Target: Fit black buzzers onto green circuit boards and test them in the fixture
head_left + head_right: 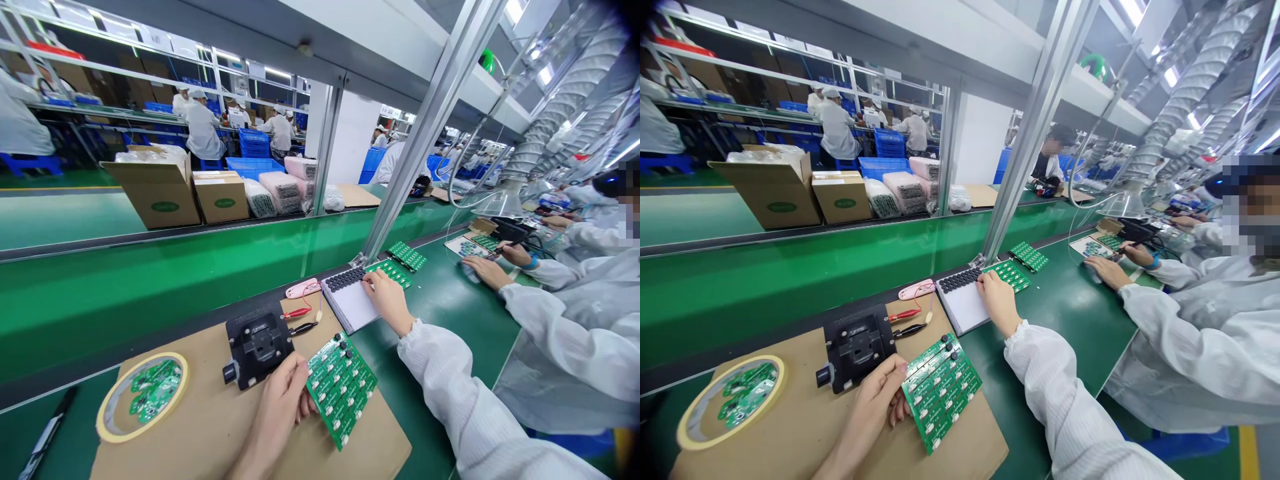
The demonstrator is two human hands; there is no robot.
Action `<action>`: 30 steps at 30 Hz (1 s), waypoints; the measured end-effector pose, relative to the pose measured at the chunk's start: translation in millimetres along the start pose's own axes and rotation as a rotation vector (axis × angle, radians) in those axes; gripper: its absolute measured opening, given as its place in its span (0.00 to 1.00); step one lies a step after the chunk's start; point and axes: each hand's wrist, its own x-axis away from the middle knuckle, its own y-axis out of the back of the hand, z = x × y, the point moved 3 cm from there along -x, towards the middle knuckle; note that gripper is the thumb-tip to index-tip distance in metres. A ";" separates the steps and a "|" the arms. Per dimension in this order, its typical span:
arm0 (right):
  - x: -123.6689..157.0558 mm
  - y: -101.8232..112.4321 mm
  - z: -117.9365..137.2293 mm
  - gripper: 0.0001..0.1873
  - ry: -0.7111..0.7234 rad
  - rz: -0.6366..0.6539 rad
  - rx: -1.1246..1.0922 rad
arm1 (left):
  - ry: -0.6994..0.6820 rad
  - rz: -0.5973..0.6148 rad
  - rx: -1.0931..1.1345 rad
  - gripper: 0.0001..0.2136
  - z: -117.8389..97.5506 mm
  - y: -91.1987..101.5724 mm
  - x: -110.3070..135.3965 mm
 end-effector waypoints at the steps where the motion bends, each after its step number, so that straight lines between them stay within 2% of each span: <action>1: 1.0 4.3 0.3 0.12 0.002 -0.007 -0.018 | 0.000 0.000 -0.003 0.20 -1.3 -0.1 0.3; 4: 18.8 22.0 4.0 0.15 -0.001 -0.058 -0.084 | 0.005 0.007 -0.014 0.20 -3.6 -0.4 1.2; 6: 45.8 31.2 8.8 0.17 -0.010 -0.073 -0.163 | 0.011 0.013 -0.020 0.20 -4.0 -0.7 1.7; 8: 80.0 32.5 14.6 0.16 -0.032 -0.005 -0.325 | 0.015 0.018 -0.027 0.20 -4.4 -1.1 2.0; 10: 112.3 26.5 20.2 0.15 -0.073 0.117 -0.511 | 0.019 0.022 -0.036 0.20 -4.9 -1.4 2.4; 13: 140.5 15.2 24.6 0.13 -0.127 0.222 -0.622 | 0.026 0.026 -0.047 0.20 -5.5 -1.4 2.7; 19: 140.6 8.6 24.4 0.13 -0.100 0.266 -0.597 | 0.031 0.030 -0.052 0.21 -5.1 -1.1 3.1; 30: 145.8 11.3 27.6 0.09 -0.027 0.212 -0.515 | 0.045 0.020 -0.065 0.21 -6.6 -1.9 3.6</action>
